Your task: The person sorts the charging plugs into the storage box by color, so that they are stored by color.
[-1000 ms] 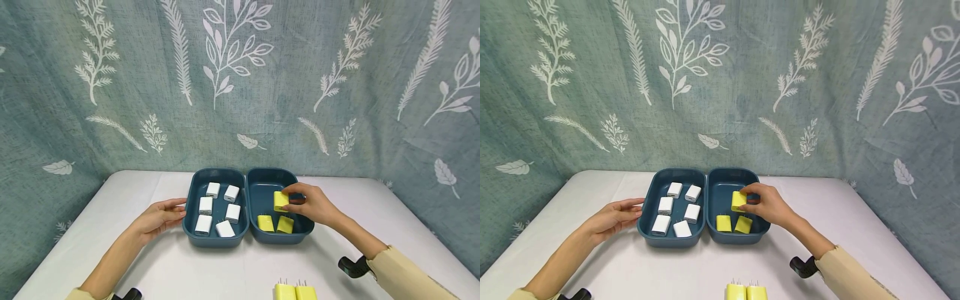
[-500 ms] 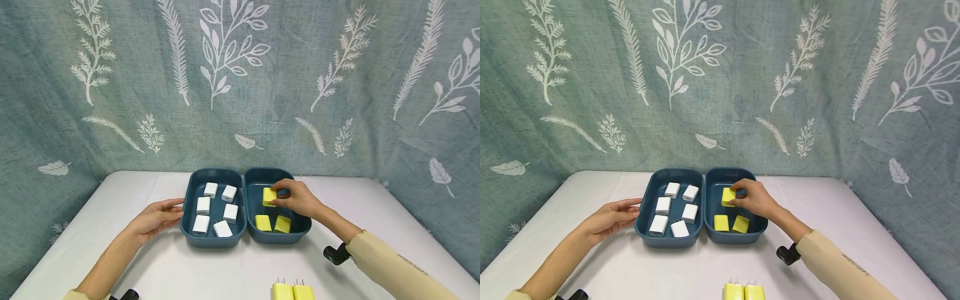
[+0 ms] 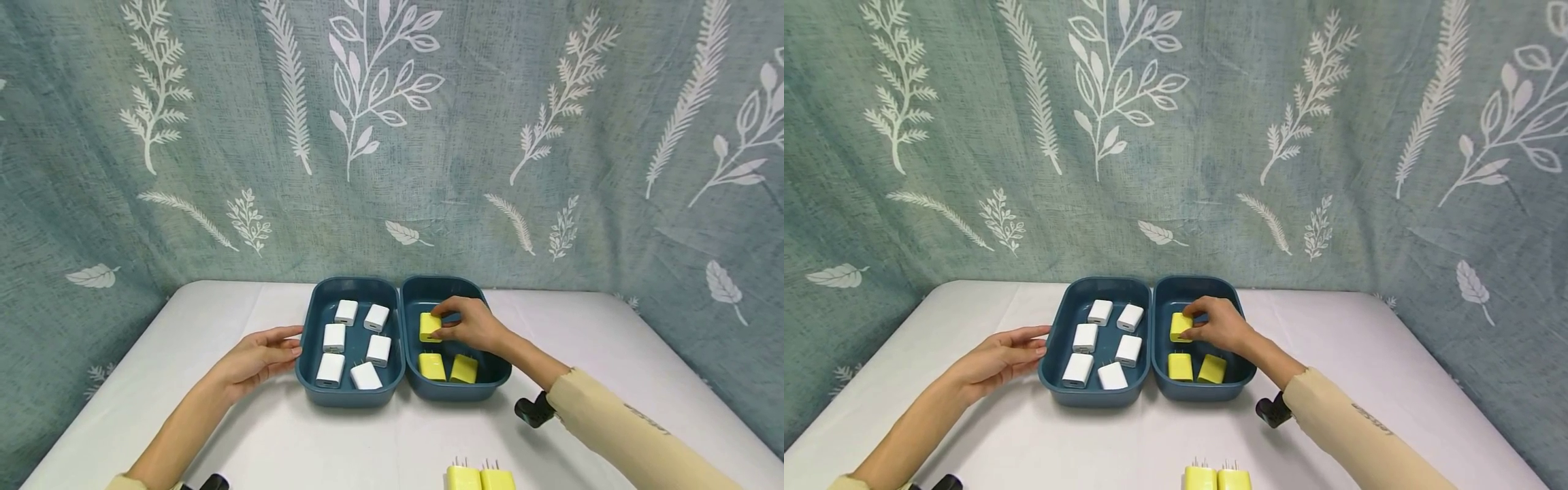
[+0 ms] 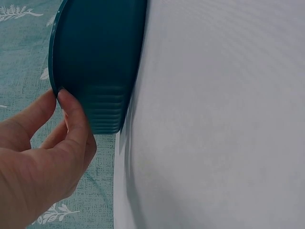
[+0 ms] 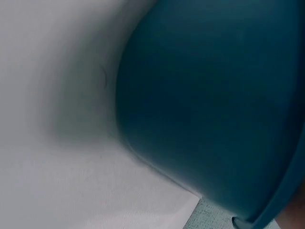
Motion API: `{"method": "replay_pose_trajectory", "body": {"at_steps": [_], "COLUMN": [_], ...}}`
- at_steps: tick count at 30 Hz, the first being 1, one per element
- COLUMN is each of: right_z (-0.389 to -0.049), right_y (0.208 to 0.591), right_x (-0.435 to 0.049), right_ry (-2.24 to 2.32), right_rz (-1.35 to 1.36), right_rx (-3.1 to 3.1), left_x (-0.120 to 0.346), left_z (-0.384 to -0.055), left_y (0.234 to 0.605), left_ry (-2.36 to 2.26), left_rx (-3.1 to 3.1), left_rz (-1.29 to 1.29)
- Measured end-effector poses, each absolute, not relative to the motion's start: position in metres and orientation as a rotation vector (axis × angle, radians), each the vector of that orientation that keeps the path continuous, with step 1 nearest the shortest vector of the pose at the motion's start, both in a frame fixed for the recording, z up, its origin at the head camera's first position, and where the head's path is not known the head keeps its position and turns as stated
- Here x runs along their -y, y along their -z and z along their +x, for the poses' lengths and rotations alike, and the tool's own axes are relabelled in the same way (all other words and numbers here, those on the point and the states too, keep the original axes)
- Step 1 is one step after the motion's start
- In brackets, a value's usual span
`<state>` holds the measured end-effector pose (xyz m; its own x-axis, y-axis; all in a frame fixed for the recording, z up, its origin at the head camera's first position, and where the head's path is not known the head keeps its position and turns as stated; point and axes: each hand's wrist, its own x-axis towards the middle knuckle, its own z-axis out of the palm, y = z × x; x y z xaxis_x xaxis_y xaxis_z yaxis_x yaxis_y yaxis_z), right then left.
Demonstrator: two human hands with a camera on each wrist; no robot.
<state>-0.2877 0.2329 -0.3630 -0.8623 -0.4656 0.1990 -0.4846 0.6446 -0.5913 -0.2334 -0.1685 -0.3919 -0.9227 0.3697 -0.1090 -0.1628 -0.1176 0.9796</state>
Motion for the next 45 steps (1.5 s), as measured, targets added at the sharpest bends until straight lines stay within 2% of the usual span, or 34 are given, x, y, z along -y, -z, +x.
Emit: {"method": "replay_pose_trajectory", "body": {"at_steps": [18, 32, 45], "right_z": [-0.289, -0.282, -0.261], "right_y": [0.373, 0.357, 0.342], "right_x": [-0.224, -0.222, -0.242], "right_ry": [-0.942, -0.991, -1.143], "right_rz": [0.816, 0.776, 0.705], "right_rx": [2.914, 2.856, 2.785], "left_x": [0.166, 0.168, 0.17], "left_z": [-0.234, -0.234, -0.234], "left_y": [0.392, 0.393, 0.393], "left_ry": [-2.096, -2.107, -2.104], "left_rx": [-1.806, -1.806, -1.811], "left_rz": [0.234, 0.218, 0.213]}}
